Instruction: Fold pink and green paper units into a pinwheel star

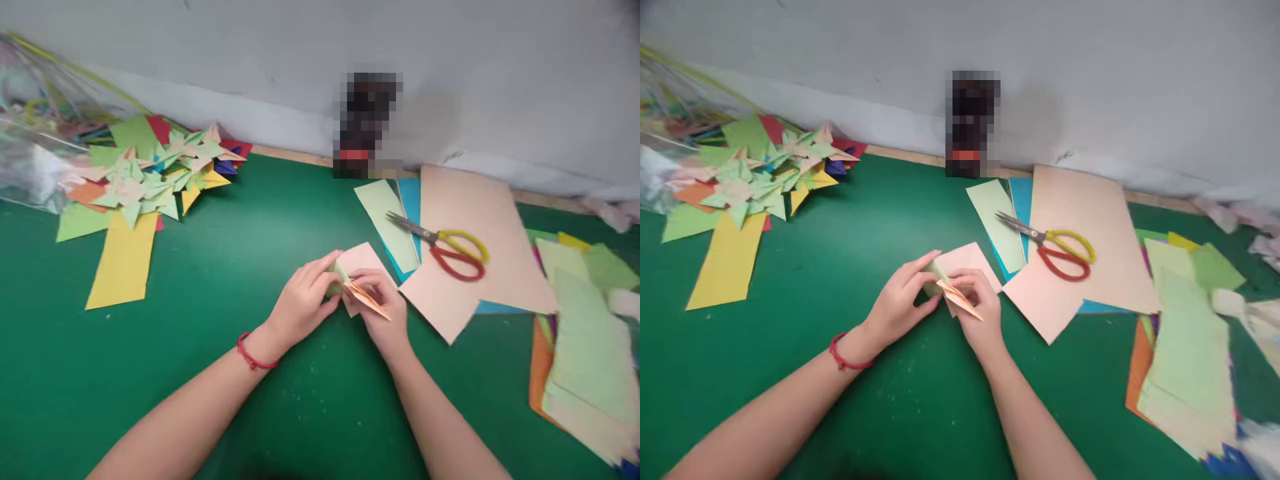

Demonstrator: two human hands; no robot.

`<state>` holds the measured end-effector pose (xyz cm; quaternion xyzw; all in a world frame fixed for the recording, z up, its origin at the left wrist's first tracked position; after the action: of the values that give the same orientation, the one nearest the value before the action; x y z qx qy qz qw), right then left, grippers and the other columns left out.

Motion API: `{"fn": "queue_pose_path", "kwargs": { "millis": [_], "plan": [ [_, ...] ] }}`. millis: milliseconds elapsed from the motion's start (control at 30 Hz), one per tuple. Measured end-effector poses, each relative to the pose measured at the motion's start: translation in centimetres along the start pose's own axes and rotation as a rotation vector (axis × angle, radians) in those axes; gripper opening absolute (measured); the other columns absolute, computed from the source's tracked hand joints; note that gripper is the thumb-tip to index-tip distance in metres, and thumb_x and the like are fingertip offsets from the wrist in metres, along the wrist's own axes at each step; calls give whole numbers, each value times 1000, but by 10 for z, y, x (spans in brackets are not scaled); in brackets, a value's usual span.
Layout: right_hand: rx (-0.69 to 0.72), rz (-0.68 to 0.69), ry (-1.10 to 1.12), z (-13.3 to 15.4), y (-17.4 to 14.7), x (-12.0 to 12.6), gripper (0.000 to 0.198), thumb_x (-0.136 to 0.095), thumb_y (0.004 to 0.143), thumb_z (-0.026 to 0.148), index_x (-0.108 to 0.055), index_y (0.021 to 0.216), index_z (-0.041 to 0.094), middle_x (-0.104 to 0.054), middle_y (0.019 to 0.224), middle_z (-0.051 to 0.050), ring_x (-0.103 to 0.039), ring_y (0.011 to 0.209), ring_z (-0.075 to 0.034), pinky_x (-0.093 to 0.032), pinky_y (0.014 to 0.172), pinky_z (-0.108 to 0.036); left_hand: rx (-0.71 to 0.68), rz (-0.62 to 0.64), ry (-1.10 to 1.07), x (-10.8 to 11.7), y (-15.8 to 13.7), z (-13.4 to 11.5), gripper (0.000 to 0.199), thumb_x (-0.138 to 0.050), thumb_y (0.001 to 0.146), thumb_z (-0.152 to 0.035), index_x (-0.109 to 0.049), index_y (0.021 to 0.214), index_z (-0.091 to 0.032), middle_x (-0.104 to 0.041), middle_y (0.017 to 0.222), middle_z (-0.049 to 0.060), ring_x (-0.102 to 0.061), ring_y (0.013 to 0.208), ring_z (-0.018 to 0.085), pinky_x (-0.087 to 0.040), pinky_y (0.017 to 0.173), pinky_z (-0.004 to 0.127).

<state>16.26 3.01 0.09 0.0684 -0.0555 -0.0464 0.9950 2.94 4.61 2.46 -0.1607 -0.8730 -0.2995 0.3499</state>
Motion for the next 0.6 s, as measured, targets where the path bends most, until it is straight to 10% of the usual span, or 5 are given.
{"fn": "queue_pose_path", "kwargs": {
  "millis": [600],
  "plan": [
    [4,-76,-195,11,-1,3,10,-53,84,27,-60,85,20,-59,85,-3,-58,74,-16,-48,63,-29,44,-20,-7,2,1,1,14,-53,79,-12,-51,92,-17,-46,133,12,-48,114,22,-44,91,40]
  ]
}}
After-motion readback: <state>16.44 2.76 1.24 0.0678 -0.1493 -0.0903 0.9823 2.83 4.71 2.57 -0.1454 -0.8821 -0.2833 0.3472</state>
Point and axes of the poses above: each hand's wrist, its own y-axis towards the middle knuckle, its own x-axis out of the back of the hand, z = x × y, the point moved 6 cm from there along y, towards the middle knuckle
